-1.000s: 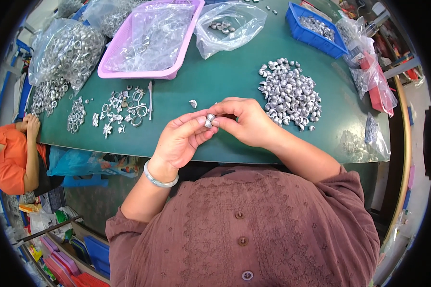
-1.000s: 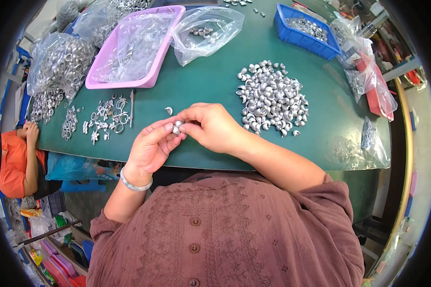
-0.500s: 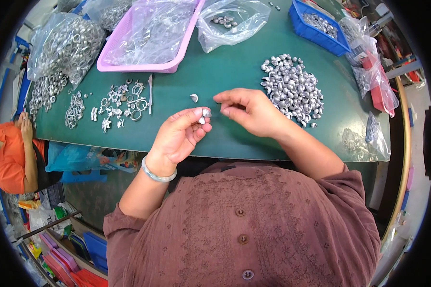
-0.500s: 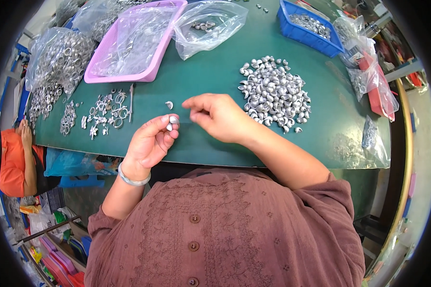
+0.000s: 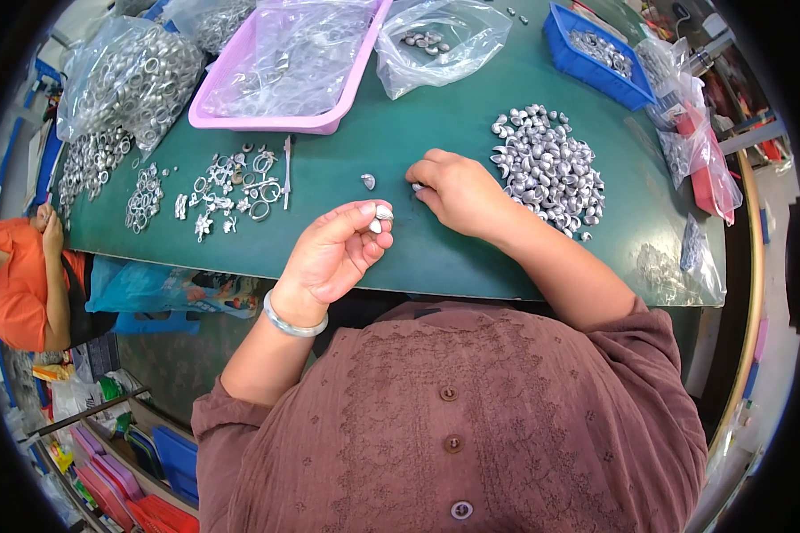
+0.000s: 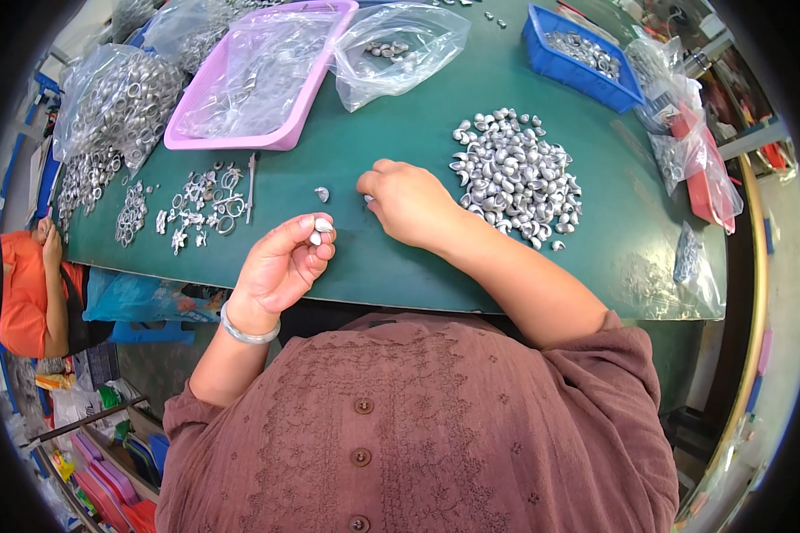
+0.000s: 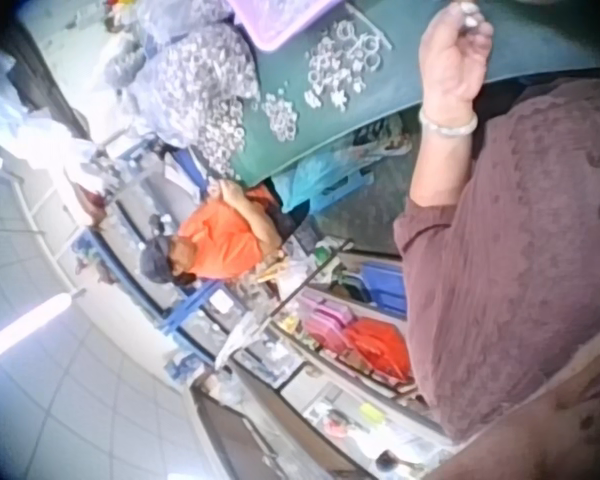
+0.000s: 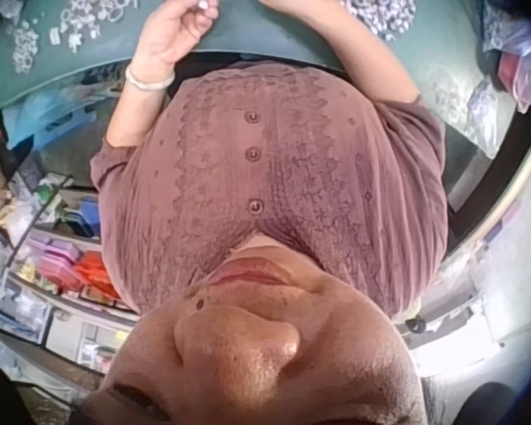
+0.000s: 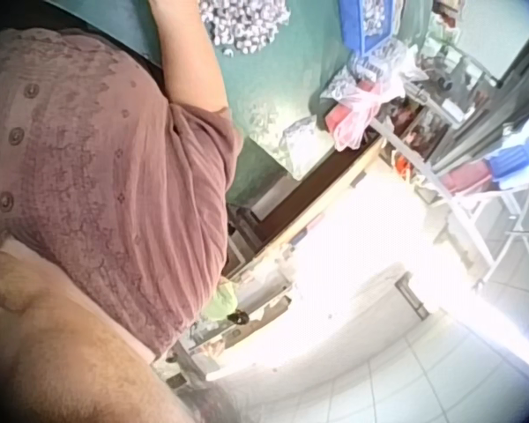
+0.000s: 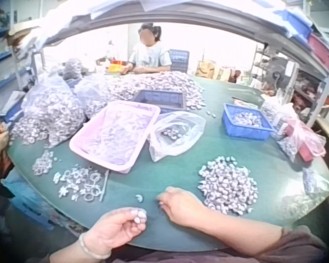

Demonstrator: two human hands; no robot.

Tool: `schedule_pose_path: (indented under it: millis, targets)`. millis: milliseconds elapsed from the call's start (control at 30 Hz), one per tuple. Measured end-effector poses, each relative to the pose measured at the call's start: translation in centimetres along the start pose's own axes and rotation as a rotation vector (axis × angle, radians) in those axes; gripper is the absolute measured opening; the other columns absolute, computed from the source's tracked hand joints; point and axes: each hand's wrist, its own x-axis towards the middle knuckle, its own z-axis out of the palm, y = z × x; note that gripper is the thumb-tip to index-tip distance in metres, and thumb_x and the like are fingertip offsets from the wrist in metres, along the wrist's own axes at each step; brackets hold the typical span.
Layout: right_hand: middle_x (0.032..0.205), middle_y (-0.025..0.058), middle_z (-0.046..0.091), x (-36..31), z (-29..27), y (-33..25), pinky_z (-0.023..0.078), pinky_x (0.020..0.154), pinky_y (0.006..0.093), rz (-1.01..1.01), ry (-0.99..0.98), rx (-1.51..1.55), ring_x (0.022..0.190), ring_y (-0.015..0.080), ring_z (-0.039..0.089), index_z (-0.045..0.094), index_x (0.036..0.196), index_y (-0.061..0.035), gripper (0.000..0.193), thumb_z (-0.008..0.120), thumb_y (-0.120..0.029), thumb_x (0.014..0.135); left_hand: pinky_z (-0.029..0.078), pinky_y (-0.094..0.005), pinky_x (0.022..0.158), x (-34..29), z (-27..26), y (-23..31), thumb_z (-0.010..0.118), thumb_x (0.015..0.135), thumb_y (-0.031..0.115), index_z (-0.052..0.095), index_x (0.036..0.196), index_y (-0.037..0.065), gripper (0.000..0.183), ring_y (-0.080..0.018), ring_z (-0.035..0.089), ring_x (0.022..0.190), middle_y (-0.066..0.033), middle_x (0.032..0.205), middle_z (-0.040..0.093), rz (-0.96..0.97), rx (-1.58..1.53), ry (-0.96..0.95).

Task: The person sorts various small metal hardware components by hand, picking up pieces from a pile on a green workbench, examining them, and placing them into different piles or containers.

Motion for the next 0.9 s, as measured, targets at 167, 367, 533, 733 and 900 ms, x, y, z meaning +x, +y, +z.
schedule_pose_path:
  millis: [167,367,533,733,900]
  targets:
    - [0.076,0.0073,0.058,0.1,-0.5,0.3,0.045,0.063,0.0287,0.267,-0.106,0.643,0.066,0.0156,0.055,0.058,0.096,-0.0014,0.022,0.059,-0.006,0.075,0.047,-0.0207,0.061,-0.1,-0.6,0.1,0.053,0.085,0.013,0.055,0.094,-0.003,0.018,-0.0147,0.055,0.07,-0.0076,0.08,0.056,0.001,-0.03,-0.033]
    - [0.08,0.0031,0.058,-0.4,-1.8,-1.5,0.044,0.063,0.0225,0.388,-0.191,1.192,0.07,0.0092,0.053,0.058,0.099,0.0026,0.022,0.058,-0.002,0.077,0.047,-0.0212,0.062,-0.1,-0.8,0.1,0.052,0.085,0.013,0.055,0.094,-0.002,0.018,-0.0153,0.055,0.07,-0.0076,0.081,0.056,-0.001,-0.044,-0.044]
    - [0.086,0.0066,0.059,-0.8,-2.1,-2.3,0.046,0.065,0.0241,0.369,-0.18,1.338,0.075,0.0116,0.055,0.056,0.102,0.0037,0.026,0.058,-0.001,0.076,0.047,-0.021,0.062,-0.1,-0.5,-0.1,0.052,0.086,0.013,0.055,0.094,-0.003,0.018,-0.0151,0.056,0.07,-0.0077,0.081,0.057,-0.009,-0.047,-0.042]
    - [0.089,0.009,0.059,-1.1,-1.9,-2.7,0.046,0.066,0.0246,0.341,-0.182,1.454,0.076,0.0129,0.056,0.056,0.102,0.0048,0.027,0.058,0.001,0.076,0.047,-0.0205,0.06,0.0,-0.2,-0.3,0.05,0.086,0.012,0.054,0.096,-0.004,0.019,-0.0145,0.056,0.07,-0.008,0.082,0.058,-0.024,-0.048,-0.05]
    - [0.087,0.009,0.06,-1.2,-2.0,-2.8,0.046,0.065,0.0244,0.365,-0.172,1.394,0.074,0.0127,0.056,0.056,0.102,0.0057,0.026,0.057,0.001,0.076,0.048,-0.0199,0.058,0.0,0.1,-0.4,0.05,0.086,0.012,0.054,0.096,-0.004,0.019,-0.0142,0.057,0.069,-0.0082,0.082,0.058,-0.04,-0.028,-0.063]
